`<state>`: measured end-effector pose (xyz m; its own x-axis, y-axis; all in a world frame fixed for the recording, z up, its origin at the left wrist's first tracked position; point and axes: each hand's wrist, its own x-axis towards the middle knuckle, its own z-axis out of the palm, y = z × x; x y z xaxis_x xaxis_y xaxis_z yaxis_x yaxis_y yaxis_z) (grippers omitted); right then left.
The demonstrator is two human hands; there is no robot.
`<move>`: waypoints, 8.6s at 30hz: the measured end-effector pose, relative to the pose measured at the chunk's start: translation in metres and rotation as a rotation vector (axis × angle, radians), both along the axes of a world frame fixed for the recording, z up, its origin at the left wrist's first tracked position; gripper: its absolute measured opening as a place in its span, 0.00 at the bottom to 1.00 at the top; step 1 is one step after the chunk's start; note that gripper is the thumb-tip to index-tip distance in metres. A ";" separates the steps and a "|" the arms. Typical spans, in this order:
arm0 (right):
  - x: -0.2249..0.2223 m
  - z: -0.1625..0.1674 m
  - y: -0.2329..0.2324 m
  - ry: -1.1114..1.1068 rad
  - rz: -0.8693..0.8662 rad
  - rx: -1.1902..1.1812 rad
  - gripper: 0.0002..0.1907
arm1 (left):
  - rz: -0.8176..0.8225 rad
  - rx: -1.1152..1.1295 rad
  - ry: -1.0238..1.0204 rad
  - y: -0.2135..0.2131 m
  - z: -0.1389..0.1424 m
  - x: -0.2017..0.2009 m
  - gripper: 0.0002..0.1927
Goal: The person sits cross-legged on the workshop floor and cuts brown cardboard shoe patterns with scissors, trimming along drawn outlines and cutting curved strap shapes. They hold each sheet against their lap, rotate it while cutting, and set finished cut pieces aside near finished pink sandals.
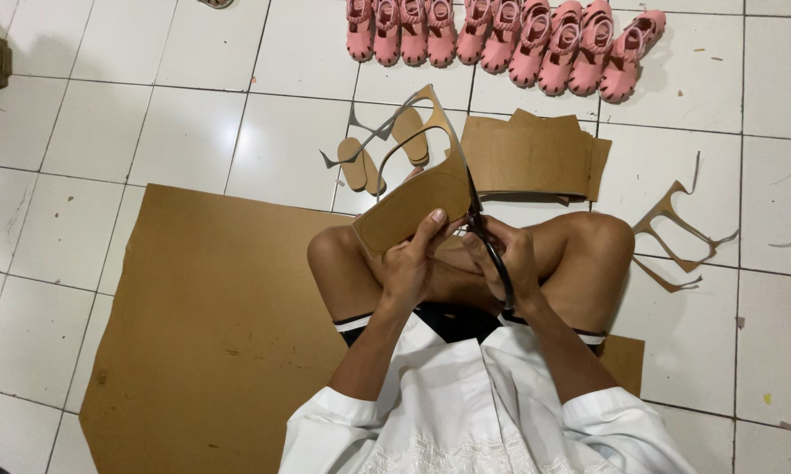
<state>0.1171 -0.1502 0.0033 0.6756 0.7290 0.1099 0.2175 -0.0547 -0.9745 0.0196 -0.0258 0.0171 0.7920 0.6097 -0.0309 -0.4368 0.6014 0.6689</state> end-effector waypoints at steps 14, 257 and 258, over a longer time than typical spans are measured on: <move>-0.002 -0.008 -0.005 0.003 -0.035 -0.077 0.23 | -0.048 0.036 0.103 0.016 -0.011 0.002 0.31; -0.001 -0.009 -0.005 -0.234 0.100 -0.055 0.12 | -0.077 0.560 0.347 0.047 0.019 -0.005 0.22; -0.001 -0.008 -0.006 -0.220 0.121 -0.025 0.13 | -0.081 0.574 0.356 0.045 0.019 -0.006 0.22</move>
<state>0.1159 -0.1560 -0.0045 0.5448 0.8078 0.2251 0.4307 -0.0391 -0.9017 0.0132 0.0189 0.0358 0.8375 0.5463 0.0124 -0.0993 0.1298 0.9866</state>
